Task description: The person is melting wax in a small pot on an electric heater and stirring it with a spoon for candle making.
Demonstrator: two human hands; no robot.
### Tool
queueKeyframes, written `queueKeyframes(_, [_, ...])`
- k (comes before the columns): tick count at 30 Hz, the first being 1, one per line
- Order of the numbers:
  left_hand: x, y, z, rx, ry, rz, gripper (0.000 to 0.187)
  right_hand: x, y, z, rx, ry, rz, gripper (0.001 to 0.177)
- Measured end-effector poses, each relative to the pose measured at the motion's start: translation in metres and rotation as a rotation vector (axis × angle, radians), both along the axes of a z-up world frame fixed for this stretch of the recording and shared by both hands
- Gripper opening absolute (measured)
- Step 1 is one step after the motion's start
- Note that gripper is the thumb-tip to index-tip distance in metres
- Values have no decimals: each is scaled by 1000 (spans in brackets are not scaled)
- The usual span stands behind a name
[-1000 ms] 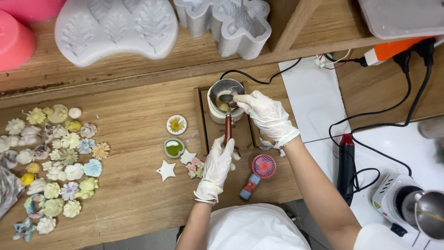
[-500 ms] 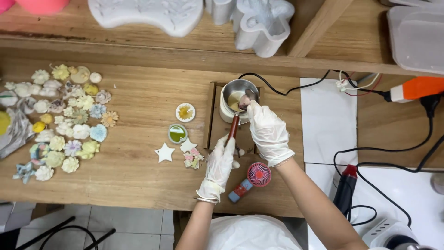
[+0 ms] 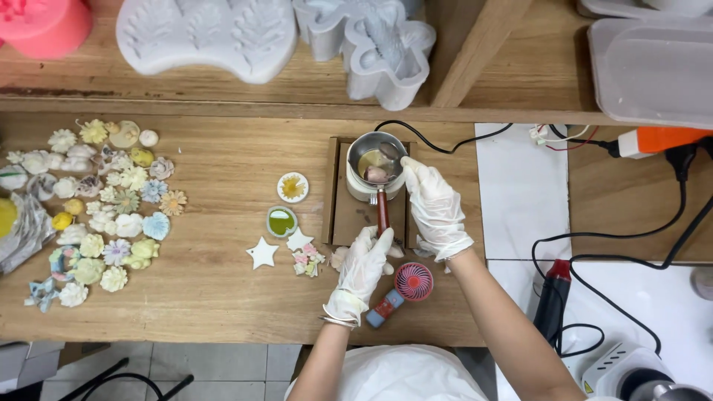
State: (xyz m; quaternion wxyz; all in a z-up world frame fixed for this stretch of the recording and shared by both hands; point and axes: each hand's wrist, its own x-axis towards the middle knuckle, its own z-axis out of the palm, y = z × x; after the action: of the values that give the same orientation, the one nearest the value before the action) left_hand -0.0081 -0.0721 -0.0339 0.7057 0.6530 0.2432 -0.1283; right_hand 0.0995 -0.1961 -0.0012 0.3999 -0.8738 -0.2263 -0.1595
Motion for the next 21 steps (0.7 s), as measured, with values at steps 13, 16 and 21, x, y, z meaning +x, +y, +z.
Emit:
queueKeyframes(13, [-34,28,17,-69,35,-83,57,-15,9,22,94,494,-84,32])
queueKeyframes(16, [-56,47,4,-50,83,-94,51,-48,7,31,189,692,-185,50])
queueKeyframes(21, [-101,85,-41,47,215,-160,43,-84,-11,-49,692,826,-438,40])
